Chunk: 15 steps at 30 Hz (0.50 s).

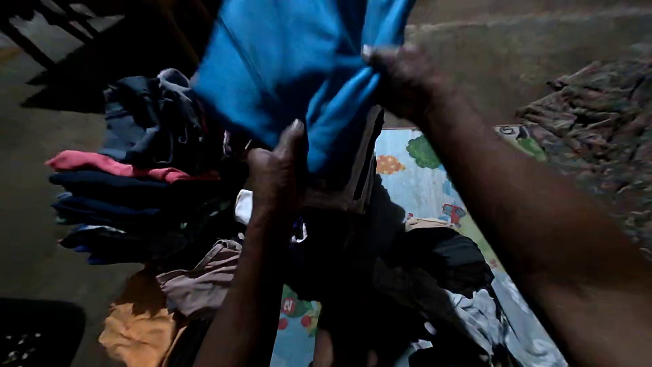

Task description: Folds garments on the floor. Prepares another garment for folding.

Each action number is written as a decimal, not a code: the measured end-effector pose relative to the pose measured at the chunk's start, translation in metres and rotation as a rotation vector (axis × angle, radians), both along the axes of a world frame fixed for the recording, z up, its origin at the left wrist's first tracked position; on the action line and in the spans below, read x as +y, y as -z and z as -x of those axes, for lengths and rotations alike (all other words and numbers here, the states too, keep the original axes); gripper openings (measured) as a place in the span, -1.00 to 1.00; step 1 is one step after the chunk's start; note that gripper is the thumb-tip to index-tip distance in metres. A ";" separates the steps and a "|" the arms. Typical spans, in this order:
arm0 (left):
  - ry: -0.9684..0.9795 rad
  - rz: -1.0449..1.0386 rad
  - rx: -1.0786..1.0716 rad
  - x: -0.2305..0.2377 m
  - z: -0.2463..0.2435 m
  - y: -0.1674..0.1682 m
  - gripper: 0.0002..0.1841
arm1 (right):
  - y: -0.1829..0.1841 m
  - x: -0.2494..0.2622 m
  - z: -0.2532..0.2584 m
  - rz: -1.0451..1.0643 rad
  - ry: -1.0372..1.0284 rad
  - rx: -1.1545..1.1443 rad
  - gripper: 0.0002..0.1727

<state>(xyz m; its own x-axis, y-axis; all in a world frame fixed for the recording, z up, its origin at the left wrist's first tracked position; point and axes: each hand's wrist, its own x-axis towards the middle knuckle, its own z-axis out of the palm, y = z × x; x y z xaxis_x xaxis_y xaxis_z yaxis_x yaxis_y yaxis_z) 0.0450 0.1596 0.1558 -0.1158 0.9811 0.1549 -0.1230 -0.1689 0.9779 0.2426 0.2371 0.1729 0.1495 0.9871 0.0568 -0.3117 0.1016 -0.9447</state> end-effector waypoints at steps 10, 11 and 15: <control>0.034 0.182 -0.053 -0.003 0.026 0.044 -0.75 | 0.042 -0.011 0.010 0.271 -0.010 -0.167 -0.39; 0.047 0.179 -0.036 -0.005 0.028 0.045 -0.72 | 0.042 -0.012 0.009 0.272 -0.001 -0.180 -0.39; -0.038 0.234 0.032 -0.024 0.041 0.050 -0.49 | 0.053 -0.024 0.001 0.283 0.066 -0.254 -0.37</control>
<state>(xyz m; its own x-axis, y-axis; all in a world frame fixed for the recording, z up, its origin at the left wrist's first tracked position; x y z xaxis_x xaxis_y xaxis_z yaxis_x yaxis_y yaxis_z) 0.0036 0.1361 0.1056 -0.1515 0.9858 -0.0720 -0.0888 0.0590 0.9943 0.2419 0.2131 0.1197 0.2297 0.9578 -0.1727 -0.0659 -0.1617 -0.9846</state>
